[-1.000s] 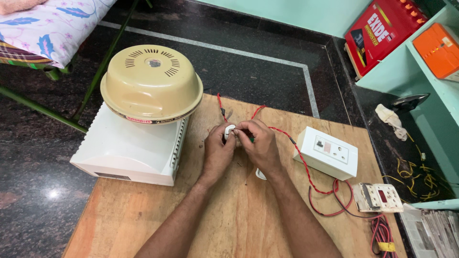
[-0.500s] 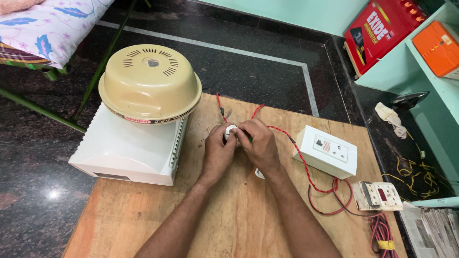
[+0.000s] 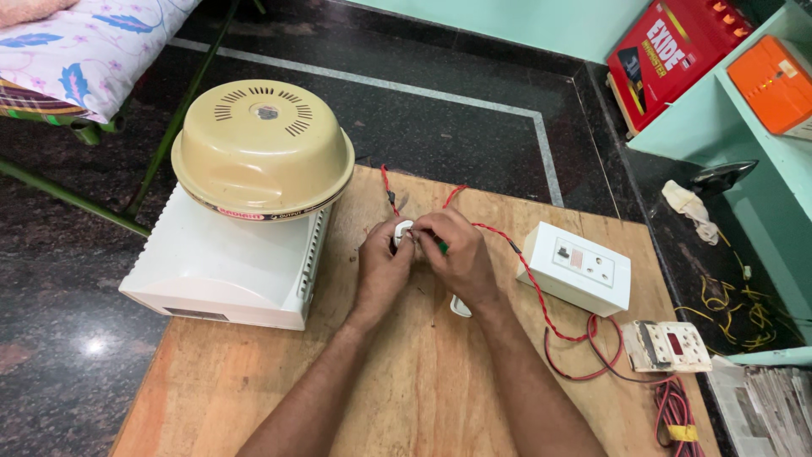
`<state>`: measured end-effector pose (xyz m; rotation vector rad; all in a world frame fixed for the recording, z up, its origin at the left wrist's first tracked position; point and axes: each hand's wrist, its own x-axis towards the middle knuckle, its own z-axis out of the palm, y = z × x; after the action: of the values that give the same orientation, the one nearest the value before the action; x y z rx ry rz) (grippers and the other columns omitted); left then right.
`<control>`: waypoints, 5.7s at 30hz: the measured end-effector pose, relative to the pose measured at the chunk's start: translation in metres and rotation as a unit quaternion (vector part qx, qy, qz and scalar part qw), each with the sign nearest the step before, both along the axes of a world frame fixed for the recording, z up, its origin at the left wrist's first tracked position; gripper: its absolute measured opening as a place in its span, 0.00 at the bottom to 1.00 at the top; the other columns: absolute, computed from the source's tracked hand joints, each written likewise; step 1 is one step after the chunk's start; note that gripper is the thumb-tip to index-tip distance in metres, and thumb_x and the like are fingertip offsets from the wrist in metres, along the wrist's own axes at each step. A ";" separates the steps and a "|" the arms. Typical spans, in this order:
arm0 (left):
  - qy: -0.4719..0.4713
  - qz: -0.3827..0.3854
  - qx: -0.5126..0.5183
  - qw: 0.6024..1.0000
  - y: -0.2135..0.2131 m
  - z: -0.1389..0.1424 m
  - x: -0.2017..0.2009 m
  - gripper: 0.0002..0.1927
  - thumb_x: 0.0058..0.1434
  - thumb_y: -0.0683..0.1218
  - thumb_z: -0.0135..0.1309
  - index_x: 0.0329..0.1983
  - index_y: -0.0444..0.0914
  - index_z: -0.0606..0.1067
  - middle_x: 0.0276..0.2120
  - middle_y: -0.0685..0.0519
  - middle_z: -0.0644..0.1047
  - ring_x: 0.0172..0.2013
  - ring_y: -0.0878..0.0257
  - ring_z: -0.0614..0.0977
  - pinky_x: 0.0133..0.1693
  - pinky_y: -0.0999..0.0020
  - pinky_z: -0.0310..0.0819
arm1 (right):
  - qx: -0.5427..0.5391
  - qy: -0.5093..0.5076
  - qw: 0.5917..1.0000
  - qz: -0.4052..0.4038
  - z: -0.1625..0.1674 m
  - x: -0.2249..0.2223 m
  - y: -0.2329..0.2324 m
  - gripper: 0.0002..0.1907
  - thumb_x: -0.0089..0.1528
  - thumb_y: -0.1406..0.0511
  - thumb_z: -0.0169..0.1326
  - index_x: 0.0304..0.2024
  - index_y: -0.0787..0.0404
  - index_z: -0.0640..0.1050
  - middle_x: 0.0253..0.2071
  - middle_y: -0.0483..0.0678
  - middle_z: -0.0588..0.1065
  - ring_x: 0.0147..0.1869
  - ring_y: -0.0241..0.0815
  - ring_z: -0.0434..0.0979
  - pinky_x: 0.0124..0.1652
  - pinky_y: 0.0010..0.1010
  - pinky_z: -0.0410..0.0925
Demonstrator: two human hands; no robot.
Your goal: The person uses a green-handled screwdriver to open a white plug top on a wooden work board, then threads the ends of a red twin wire into the plug and tightens the screw terminals, repositioning the plug and wires by hand while working.
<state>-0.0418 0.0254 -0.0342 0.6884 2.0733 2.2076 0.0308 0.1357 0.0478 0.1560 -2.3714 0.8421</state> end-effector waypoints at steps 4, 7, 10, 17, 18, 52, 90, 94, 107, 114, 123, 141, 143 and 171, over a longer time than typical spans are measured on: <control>-0.015 -0.007 -0.014 1.000 -0.002 0.004 0.003 0.12 0.65 0.42 0.53 0.50 0.33 0.77 0.43 0.46 0.80 0.41 0.61 0.82 0.43 0.66 0.77 | -0.019 -0.025 0.999 -0.023 -0.003 0.000 0.000 0.06 0.61 0.71 0.60 0.40 0.64 0.78 0.37 0.51 0.76 0.39 0.46 0.79 0.39 0.35 0.72; -0.021 -0.012 -0.025 0.999 -0.002 0.007 0.005 0.12 0.65 0.42 0.54 0.49 0.32 0.78 0.43 0.46 0.80 0.42 0.60 0.82 0.44 0.66 0.77 | -0.011 -0.028 0.999 -0.045 -0.008 -0.001 0.000 0.05 0.61 0.70 0.60 0.38 0.64 0.78 0.35 0.51 0.75 0.38 0.47 0.79 0.38 0.36 0.71; -0.010 -0.012 -0.026 1.000 -0.002 0.006 0.005 0.12 0.65 0.42 0.53 0.50 0.32 0.78 0.44 0.46 0.80 0.42 0.60 0.82 0.44 0.66 0.77 | 0.007 -0.021 0.998 -0.060 -0.013 -0.003 0.002 0.04 0.63 0.68 0.59 0.37 0.64 0.78 0.34 0.51 0.75 0.36 0.48 0.77 0.37 0.38 0.70; -0.090 -0.034 0.023 0.995 0.003 -0.008 -0.003 0.13 0.66 0.41 0.53 0.52 0.34 0.78 0.34 0.55 0.78 0.31 0.70 0.76 0.33 0.72 0.72 | -0.008 -0.019 0.994 -0.103 -0.003 -0.002 0.017 0.10 0.67 0.66 0.56 0.33 0.66 0.79 0.30 0.53 0.74 0.35 0.49 0.76 0.36 0.39 0.68; -0.109 -0.045 0.031 0.993 0.003 -0.011 -0.004 0.13 0.66 0.42 0.52 0.52 0.34 0.79 0.31 0.57 0.77 0.28 0.71 0.74 0.30 0.73 0.70 | -0.013 -0.011 0.994 -0.108 0.001 0.000 0.020 0.09 0.67 0.66 0.56 0.33 0.65 0.79 0.30 0.53 0.75 0.35 0.48 0.77 0.36 0.38 0.68; -0.289 -0.120 0.089 0.946 0.007 -0.013 -0.020 0.11 0.64 0.38 0.48 0.46 0.30 0.78 0.25 0.54 0.78 0.20 0.69 0.74 0.21 0.72 0.66 | -0.291 0.203 0.935 -0.023 0.161 0.064 -0.010 0.40 0.80 0.75 0.46 0.80 0.50 0.36 0.57 0.55 0.74 0.47 0.43 0.83 0.52 0.35 0.79; -0.344 -0.255 0.058 0.902 0.054 -0.021 0.007 0.07 0.66 0.40 0.48 0.39 0.35 0.77 0.27 0.54 0.79 0.22 0.70 0.75 0.23 0.74 0.67 | -0.266 0.209 0.940 -0.042 0.118 0.054 0.041 0.34 0.76 0.72 0.57 0.75 0.53 0.51 0.53 0.54 0.76 0.52 0.41 0.84 0.53 0.32 0.82; -0.351 -0.255 0.058 0.899 0.054 -0.018 0.007 0.07 0.66 0.40 0.48 0.39 0.34 0.77 0.27 0.54 0.78 0.22 0.70 0.75 0.22 0.74 0.66 | -0.265 0.215 0.939 -0.037 0.115 0.051 0.043 0.33 0.76 0.72 0.56 0.74 0.52 0.51 0.53 0.54 0.76 0.52 0.41 0.83 0.53 0.32 0.82; -0.358 -0.255 0.066 0.896 0.052 -0.017 0.008 0.07 0.66 0.39 0.47 0.37 0.34 0.76 0.27 0.53 0.78 0.22 0.70 0.75 0.22 0.74 0.66 | -0.269 0.216 0.938 -0.037 0.114 0.049 0.044 0.32 0.76 0.74 0.55 0.73 0.52 0.52 0.54 0.54 0.75 0.52 0.41 0.83 0.53 0.33 0.83; -0.348 -0.259 0.059 0.899 0.052 -0.016 0.008 0.09 0.65 0.39 0.46 0.40 0.34 0.77 0.26 0.55 0.78 0.21 0.71 0.74 0.22 0.75 0.66 | -0.272 0.214 0.937 -0.040 0.114 0.048 0.041 0.32 0.75 0.74 0.55 0.73 0.52 0.52 0.53 0.54 0.75 0.52 0.41 0.83 0.53 0.34 0.80; -0.335 -0.269 0.059 0.901 0.050 -0.017 0.007 0.08 0.68 0.40 0.47 0.42 0.32 0.77 0.25 0.53 0.77 0.21 0.70 0.73 0.23 0.75 0.66 | -0.259 0.214 0.941 -0.039 0.113 0.047 0.042 0.32 0.75 0.74 0.55 0.73 0.52 0.52 0.53 0.54 0.75 0.53 0.41 0.84 0.52 0.34 0.79; -0.343 -0.258 0.049 0.902 0.051 -0.015 0.008 0.10 0.67 0.41 0.46 0.43 0.34 0.78 0.27 0.55 0.79 0.22 0.71 0.74 0.23 0.75 0.67 | -0.264 0.213 0.940 -0.046 0.113 0.045 0.041 0.34 0.75 0.74 0.55 0.75 0.52 0.53 0.53 0.54 0.76 0.52 0.41 0.83 0.52 0.34 0.79; -0.345 -0.258 0.050 0.901 0.051 -0.015 0.008 0.09 0.67 0.40 0.46 0.42 0.33 0.78 0.27 0.54 0.79 0.22 0.71 0.74 0.23 0.75 0.66 | -0.263 0.213 0.940 -0.047 0.112 0.045 0.042 0.34 0.75 0.74 0.55 0.75 0.52 0.53 0.53 0.54 0.76 0.52 0.41 0.84 0.52 0.34 0.79; -0.354 -0.252 0.053 0.899 0.051 -0.016 0.007 0.08 0.66 0.41 0.48 0.40 0.34 0.77 0.25 0.55 0.77 0.21 0.71 0.74 0.22 0.75 0.66 | -0.198 0.250 0.946 -0.056 0.110 0.049 0.044 0.22 0.77 0.68 0.53 0.66 0.58 0.58 0.53 0.51 0.73 0.52 0.38 0.81 0.53 0.26 0.77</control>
<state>-0.0349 0.0763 -0.0504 0.2933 1.2538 1.8748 0.0799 0.1794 0.1580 0.0589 -1.6903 1.0609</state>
